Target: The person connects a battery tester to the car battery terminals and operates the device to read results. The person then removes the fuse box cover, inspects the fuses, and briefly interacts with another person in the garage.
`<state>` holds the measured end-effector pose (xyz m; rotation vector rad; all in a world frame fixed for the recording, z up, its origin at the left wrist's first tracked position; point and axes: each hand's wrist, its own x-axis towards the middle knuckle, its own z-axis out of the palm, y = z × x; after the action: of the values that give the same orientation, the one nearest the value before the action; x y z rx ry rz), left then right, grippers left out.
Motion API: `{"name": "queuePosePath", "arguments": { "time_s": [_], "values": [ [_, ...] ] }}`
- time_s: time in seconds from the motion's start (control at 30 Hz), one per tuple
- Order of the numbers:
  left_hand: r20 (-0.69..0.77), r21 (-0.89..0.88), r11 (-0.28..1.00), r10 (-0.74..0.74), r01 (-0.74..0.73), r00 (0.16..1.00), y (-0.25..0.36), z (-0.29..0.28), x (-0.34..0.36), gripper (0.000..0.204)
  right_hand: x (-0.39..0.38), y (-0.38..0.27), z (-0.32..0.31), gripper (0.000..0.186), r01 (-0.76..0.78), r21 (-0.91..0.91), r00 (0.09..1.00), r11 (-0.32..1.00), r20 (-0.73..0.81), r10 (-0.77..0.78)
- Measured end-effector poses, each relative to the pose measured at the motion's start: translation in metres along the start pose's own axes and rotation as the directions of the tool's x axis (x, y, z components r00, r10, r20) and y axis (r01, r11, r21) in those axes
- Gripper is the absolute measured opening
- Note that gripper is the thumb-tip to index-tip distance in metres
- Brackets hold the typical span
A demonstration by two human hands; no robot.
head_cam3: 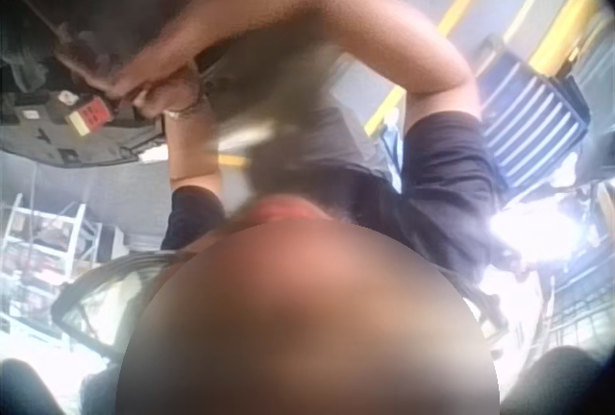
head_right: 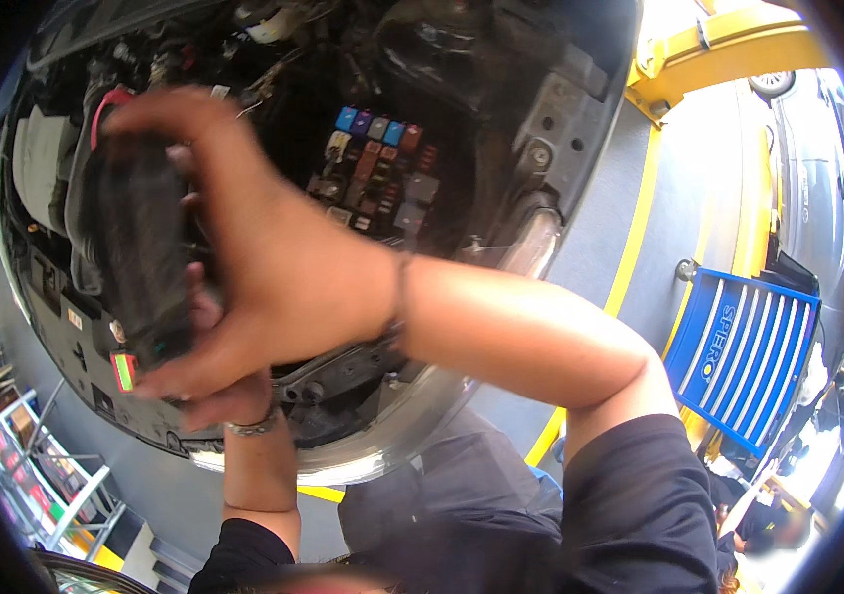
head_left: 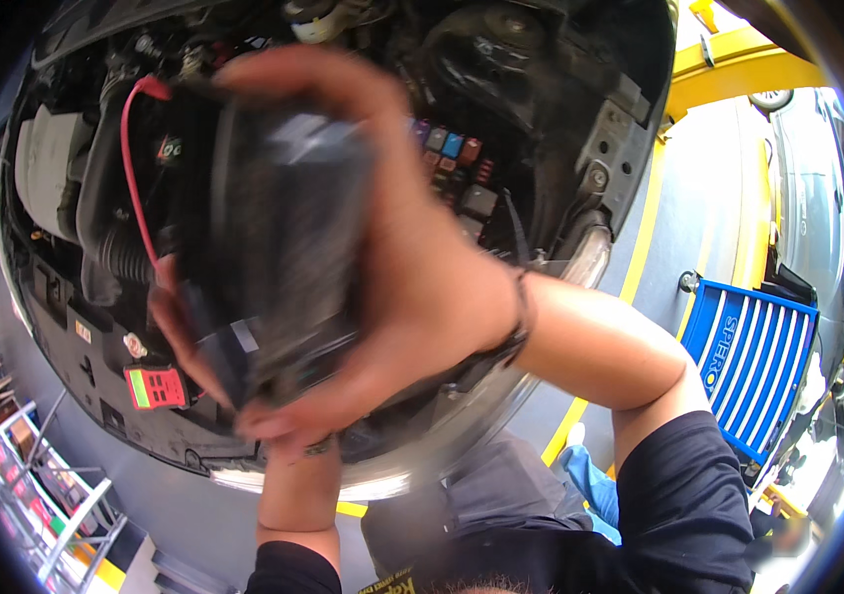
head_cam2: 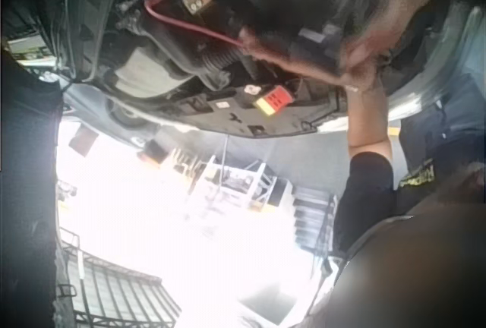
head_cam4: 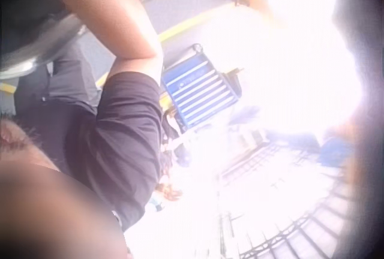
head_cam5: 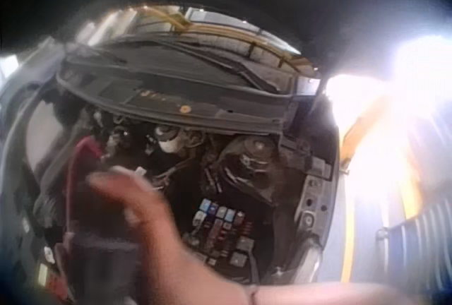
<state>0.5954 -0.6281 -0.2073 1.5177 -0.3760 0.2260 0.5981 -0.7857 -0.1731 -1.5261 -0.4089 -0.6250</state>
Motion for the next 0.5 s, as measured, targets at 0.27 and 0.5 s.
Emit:
{"name": "queuePosePath", "arguments": {
  "time_s": [0.27,0.5],
  "values": [
    [-0.218,-0.005,0.998,0.061,-0.064,0.974,0.0,-0.005,0.042,0.093,0.002,0.007,0.021,0.071,-0.263,0.542,0.937,0.798,-0.052,0.344],
    [-0.223,0.17,0.959,0.263,-0.228,0.939,-0.044,-0.022,0.03,0.118,0.014,0.007,-0.002,0.031,-0.612,0.426,0.717,0.666,-0.057,0.695]
  ]
}}
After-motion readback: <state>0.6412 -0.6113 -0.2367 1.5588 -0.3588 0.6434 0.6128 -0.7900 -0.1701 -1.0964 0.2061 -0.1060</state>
